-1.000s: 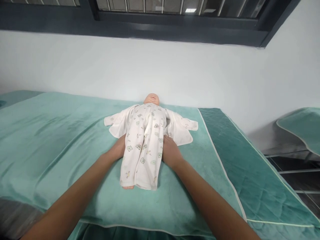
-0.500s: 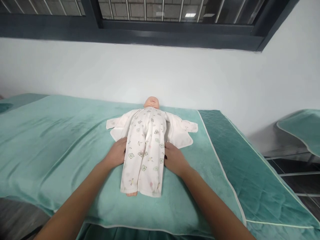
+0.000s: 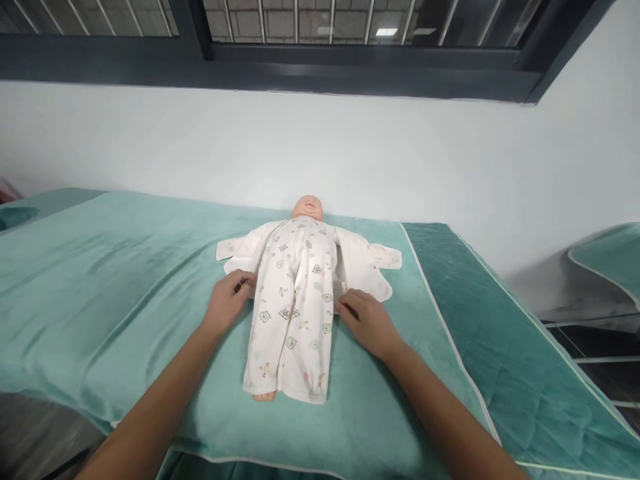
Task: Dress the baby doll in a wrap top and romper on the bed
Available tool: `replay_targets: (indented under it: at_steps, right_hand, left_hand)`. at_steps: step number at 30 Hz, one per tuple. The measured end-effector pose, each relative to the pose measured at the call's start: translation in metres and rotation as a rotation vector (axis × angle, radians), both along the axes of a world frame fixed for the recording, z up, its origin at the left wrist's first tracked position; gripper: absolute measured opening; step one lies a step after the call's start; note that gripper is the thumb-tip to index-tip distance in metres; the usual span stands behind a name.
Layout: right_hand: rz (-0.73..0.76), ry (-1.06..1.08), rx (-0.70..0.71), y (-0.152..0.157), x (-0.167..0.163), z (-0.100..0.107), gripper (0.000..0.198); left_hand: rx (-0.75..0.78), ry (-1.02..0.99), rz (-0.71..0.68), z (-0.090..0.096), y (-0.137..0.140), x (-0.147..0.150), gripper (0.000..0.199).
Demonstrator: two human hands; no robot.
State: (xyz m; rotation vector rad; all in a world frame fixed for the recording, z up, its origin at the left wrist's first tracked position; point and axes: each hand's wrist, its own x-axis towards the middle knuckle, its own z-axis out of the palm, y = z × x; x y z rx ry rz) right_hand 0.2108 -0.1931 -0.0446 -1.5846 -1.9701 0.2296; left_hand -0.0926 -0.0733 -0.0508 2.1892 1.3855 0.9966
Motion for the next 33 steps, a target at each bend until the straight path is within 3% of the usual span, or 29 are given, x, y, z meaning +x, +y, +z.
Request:
replay_targets:
  at_steps: [3,5,7,10,13,15,18,20,23,26,30,33]
  right_hand:
    - [-0.252,0.17,0.072,0.014,0.028,-0.006,0.028]
    - [-0.459,0.103,0.121,0.024,0.053,-0.012,0.029]
    - [-0.619,-0.042,0.052,0.032,0.074,-0.018,0.037]
    - [-0.73,-0.126,-0.18,0.04,0.092,-0.021,0.042]
    - [-0.67,0.067,-0.296,0.05,0.09,-0.011,0.034]
    - [-0.603,0.351,-0.216,0.058,0.075,0.007,0.032]
    - [-0.469,0.737,0.011,0.066,0.033,0.046,0.032]
    - [-0.232,0.757,0.05,0.064,-0.001,0.073,0.027]
    - [0.083,0.484,-0.182,0.051,-0.039,0.1,0.018]
    - [0.089,0.337,-0.295,0.037,-0.05,0.103,0.014]
    - [-0.04,0.3,-0.211,0.028,-0.041,0.083,0.024]
    - [0.012,0.287,-0.238,0.024,-0.038,0.068,0.03]
  left_hand:
    - [0.021,0.033,0.265,-0.004,0.02,-0.005,0.025]
    - [0.031,0.14,0.44,-0.005,0.033,-0.007,0.03]
    - [0.016,0.254,0.562,-0.005,0.042,-0.008,0.036]
    - [-0.007,0.332,0.618,-0.005,0.047,-0.007,0.04]
    - [-0.017,0.341,0.617,-0.005,0.047,-0.007,0.033]
    - [-0.023,0.334,0.602,-0.005,0.046,-0.008,0.029]
    - [-0.016,0.291,0.571,-0.006,0.047,-0.011,0.027]
    - [-0.024,0.244,0.56,-0.006,0.047,-0.013,0.028]
    - [-0.065,0.131,0.561,-0.005,0.046,-0.015,0.031]
    - [-0.109,-0.008,0.553,-0.005,0.043,-0.017,0.031]
    - [-0.105,-0.239,0.484,-0.005,0.041,-0.016,0.026]
    - [-0.104,-0.442,0.378,0.007,0.04,-0.004,0.024]
